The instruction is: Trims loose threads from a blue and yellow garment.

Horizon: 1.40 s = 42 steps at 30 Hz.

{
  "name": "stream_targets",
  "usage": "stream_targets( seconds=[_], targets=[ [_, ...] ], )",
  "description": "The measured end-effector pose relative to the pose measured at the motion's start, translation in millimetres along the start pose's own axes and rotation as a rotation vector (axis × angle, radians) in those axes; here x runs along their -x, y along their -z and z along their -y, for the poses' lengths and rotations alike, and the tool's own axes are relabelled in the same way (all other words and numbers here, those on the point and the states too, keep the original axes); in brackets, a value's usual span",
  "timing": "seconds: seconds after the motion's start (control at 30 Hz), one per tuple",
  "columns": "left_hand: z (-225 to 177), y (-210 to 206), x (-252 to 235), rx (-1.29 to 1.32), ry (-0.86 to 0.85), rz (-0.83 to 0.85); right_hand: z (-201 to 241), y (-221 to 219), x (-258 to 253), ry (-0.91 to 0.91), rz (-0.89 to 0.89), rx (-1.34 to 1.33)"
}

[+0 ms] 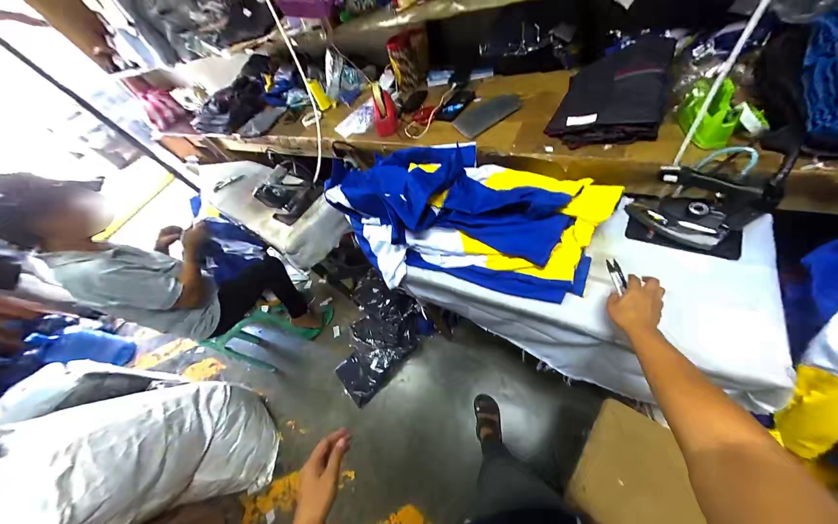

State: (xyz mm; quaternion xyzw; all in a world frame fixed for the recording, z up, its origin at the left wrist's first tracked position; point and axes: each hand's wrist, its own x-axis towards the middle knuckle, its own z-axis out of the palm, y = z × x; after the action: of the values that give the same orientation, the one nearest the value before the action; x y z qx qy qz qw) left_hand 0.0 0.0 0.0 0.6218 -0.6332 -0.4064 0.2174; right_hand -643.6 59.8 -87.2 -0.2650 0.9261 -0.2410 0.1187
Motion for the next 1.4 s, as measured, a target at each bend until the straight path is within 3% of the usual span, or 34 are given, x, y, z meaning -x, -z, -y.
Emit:
stream_targets(
  seconds=[0.17, 0.33, 0.5, 0.63, 0.73, 0.8, 0.87, 0.97, 1.03, 1.1, 1.17, 1.27, 1.4],
  targets=[
    [-96, -9, -103, 0.071, -0.220, 0.080, 0, -32, -37, -0.030, -0.099, 0.072],
    [-175, -14, -210, 0.159, -0.341, 0.153, -7, -17, -26, -0.160, -0.085, 0.155],
    [-271, -55, -343, 0.069, -0.521, 0.268, 0, 6, -1, -0.404, -0.369, -0.276],
    [-317, -114, -436, -0.087, -0.514, 0.295, 101, 30, -22, -0.397, -0.447, -0.763],
    [-336, -144, -471, -0.314, -0.435, 0.364, 225, 32, -67, -0.220, -0.213, -0.668],
    [-343, -150, -485, -0.399, -0.448, 0.407, 306, 14, -110, -0.042, -0.044, -0.549],
    [-348, -148, -493, -0.443, -0.467, 0.506, 372, -15, -153, 0.015, 0.071, -0.466],
    [-354, -141, -497, -0.349, -0.505, 0.681, 420, -60, -209, 0.016, 0.147, -0.319],
    [-358, -130, -501, -0.070, -0.506, 0.736, 424, -65, -234, 0.034, 0.174, -0.365],
    [-368, -111, -508, 0.189, -0.468, 0.726, 413, -40, -248, 0.073, 0.178, -0.550],
    [-381, -90, -526, 0.275, -0.492, 0.762, 396, 11, -257, 0.119, 0.192, -0.732],
    [-420, -61, -566, 0.059, -0.669, 0.809, 394, 102, -267, 0.211, 0.117, -0.904],
    [-499, -17, -598, -0.226, -0.928, 0.477, 402, 201, -276, 0.341, -0.076, -0.846]
  ],
)
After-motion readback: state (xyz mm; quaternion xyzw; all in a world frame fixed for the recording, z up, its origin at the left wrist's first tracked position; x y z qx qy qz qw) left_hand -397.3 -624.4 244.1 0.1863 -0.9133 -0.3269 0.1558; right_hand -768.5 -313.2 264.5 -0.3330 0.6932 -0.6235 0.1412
